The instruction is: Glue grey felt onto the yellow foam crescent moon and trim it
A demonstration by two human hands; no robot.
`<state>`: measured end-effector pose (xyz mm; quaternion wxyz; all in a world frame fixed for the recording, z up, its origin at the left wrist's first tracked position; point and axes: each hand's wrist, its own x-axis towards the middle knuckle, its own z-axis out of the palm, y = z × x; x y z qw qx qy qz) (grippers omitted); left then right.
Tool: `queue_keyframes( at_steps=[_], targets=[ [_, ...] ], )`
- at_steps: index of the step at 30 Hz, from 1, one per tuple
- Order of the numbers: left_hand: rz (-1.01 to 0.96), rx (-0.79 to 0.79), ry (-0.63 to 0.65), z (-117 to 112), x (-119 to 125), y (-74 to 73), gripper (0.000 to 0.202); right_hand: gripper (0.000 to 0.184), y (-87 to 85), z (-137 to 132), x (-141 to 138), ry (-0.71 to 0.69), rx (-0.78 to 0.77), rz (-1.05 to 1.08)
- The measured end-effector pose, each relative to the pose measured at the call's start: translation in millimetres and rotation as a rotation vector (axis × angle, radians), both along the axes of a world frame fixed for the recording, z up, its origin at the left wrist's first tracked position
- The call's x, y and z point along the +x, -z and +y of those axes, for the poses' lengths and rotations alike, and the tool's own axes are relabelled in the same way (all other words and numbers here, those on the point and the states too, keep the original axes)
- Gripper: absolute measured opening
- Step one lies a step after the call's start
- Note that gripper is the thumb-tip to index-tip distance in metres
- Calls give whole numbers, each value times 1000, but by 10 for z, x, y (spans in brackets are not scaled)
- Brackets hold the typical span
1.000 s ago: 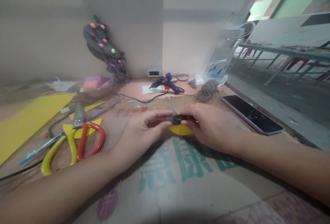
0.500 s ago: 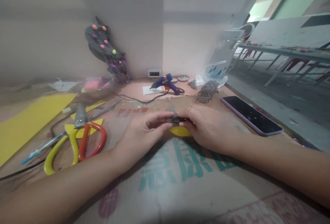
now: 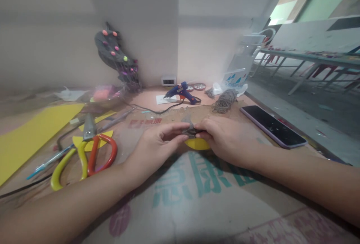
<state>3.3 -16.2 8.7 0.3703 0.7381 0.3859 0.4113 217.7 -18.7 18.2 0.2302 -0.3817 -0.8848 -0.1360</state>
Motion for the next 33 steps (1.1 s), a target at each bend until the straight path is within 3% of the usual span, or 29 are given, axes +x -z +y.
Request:
queue_keyframes(
  at_steps=[9, 25, 33],
  targets=[
    [10, -6, 2, 19, -1, 30, 28, 18, -65, -9, -58, 94, -230, -35],
    [2, -21, 38, 8, -6, 49, 32, 15, -44, -14, -44, 24, -80, -3],
    [-22, -44, 61, 23, -7, 75, 32, 17, -33, -10, -42, 7, -87, 28]
  ],
)
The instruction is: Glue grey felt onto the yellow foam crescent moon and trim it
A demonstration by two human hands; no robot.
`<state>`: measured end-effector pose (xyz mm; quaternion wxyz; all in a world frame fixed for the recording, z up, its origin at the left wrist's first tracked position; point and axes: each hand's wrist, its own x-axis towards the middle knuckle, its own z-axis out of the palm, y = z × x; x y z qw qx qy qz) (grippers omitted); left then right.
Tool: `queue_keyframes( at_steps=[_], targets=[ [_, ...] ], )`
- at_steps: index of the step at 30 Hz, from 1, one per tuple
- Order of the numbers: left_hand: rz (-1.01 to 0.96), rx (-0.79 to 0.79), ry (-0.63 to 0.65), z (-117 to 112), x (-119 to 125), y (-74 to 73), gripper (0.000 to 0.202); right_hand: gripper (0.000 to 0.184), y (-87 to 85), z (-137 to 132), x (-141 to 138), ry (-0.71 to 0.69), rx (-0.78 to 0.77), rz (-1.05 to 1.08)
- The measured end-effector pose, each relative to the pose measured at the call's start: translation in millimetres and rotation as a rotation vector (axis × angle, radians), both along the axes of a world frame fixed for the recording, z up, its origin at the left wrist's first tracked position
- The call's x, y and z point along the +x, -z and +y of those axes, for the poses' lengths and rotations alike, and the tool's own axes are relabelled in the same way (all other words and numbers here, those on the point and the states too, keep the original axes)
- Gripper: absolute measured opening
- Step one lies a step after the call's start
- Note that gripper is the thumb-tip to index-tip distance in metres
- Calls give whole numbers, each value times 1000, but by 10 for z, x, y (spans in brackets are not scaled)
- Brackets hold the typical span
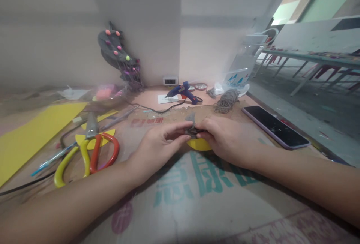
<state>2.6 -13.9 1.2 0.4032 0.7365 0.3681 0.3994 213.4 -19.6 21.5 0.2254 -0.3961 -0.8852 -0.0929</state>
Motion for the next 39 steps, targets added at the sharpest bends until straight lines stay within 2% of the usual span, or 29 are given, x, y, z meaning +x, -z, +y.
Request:
queue_keyframes(
  at_steps=[6, 8, 13, 17, 21, 25, 30, 36, 39],
  targets=[
    [-144, -89, 50, 102, 5, -20, 54, 27, -8, 41, 87, -7, 43, 238],
    [-165, -122, 38, 138, 3, -16, 55, 29, 9, 74, 122, 14, 30, 273],
    [-146, -129, 21, 146, 3, -9, 50, 19, 54, 96, 135, 9, -1, 188],
    [-81, -87, 46, 101, 0, -23, 46, 21, 79, 70, 109, -15, -10, 128],
    [16, -35, 25, 75, -12, -26, 49, 27, 109, 93, 97, 14, -85, 172],
    [32, -6, 43, 68, -7, -11, 50, 29, 124, 132, 94, 31, -199, 236],
    [106, 39, 42, 63, 1, 12, 32, 26, 116, 130, 86, 34, -254, 243],
    [162, 107, 24, 57, -17, -9, 35, 14, 120, 147, 66, 30, -344, 295],
    [165, 110, 35, 50, -21, -13, 37, 17, 104, 159, 49, 17, -428, 345]
  ],
)
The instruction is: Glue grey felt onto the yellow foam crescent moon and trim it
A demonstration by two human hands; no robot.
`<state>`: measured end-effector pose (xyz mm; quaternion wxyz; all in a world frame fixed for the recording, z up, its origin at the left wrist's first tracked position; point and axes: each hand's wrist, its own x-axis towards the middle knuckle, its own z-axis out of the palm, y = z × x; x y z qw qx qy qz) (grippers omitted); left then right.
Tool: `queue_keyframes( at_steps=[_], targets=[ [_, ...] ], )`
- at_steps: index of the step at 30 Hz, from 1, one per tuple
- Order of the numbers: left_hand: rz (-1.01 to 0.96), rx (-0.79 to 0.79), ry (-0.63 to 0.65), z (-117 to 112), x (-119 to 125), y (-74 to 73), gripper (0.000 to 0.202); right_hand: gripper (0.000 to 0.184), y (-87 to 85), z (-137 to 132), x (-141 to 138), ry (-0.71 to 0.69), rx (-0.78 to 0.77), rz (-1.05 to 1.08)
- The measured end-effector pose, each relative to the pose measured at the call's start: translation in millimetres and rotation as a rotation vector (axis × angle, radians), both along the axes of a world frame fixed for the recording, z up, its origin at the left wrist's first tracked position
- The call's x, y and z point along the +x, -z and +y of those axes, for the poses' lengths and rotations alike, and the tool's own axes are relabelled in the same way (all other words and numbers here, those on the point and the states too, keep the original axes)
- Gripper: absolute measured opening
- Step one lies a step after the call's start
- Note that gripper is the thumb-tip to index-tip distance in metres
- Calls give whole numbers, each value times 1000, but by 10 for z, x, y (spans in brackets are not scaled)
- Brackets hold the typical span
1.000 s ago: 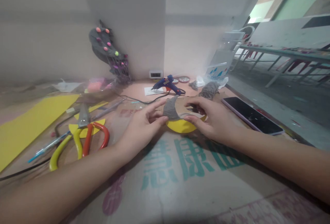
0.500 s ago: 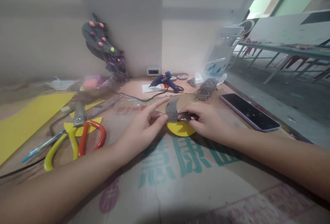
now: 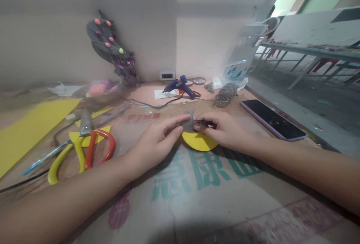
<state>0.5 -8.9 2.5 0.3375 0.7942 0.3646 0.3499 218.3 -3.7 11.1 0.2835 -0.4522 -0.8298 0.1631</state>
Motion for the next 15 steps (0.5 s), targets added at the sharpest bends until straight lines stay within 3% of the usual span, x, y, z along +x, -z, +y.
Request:
queue_keyframes(
  at_steps=[9, 11, 15],
  targets=[
    [-137, -168, 134, 3, 42, 71, 42, 25, -36, 19, -12, 65, -53, 11],
    [-134, -194, 120, 13, 38, 72, 42, 22, -38, 11, 1, 81, 8, 1],
    [-107, -232, 53, 32, 30, 47, 47, 27, -97, -65, 46, 25, 288, -53]
  ],
)
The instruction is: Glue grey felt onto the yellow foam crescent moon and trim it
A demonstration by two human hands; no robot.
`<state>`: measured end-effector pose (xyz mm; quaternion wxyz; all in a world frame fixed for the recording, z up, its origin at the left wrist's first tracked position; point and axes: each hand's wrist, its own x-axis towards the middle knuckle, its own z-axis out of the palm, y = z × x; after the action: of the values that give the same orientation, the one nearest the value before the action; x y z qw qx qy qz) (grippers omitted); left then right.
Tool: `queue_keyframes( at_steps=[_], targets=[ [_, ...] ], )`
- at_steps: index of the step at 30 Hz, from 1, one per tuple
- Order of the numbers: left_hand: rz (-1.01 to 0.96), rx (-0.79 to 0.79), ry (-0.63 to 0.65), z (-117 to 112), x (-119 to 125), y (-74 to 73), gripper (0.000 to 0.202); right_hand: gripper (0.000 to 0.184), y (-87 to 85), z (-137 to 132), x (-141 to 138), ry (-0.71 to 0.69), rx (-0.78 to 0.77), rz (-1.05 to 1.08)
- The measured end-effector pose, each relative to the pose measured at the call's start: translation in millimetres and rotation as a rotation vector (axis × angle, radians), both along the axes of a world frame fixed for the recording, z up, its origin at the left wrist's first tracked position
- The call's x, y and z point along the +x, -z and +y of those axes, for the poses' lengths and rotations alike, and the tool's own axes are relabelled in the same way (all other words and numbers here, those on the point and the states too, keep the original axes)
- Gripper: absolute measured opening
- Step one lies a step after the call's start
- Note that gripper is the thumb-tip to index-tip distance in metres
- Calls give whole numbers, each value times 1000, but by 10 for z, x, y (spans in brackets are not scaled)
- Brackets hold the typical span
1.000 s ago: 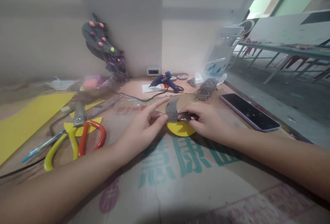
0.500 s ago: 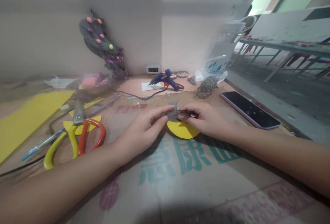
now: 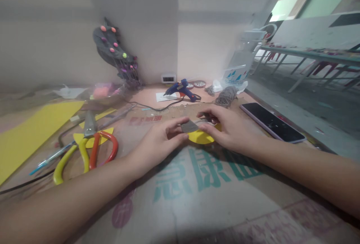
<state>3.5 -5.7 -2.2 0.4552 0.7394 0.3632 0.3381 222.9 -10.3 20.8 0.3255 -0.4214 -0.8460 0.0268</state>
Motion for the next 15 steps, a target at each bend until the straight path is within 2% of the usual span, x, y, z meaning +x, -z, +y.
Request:
queue_keyframes(
  at_steps=[4, 10, 15],
  targets=[
    [-39, -51, -8, 19, 4, -23, 53, 30, -57, -104, 2, -81, 134, -145],
    [22, -17, -25, 28, -15, -10, 52, 30, -42, -124, -39, -141, 116, -286],
    [23, -14, -34, 29, -25, -9, 51, 30, -52, -120, -50, -144, 168, -335]
  ],
)
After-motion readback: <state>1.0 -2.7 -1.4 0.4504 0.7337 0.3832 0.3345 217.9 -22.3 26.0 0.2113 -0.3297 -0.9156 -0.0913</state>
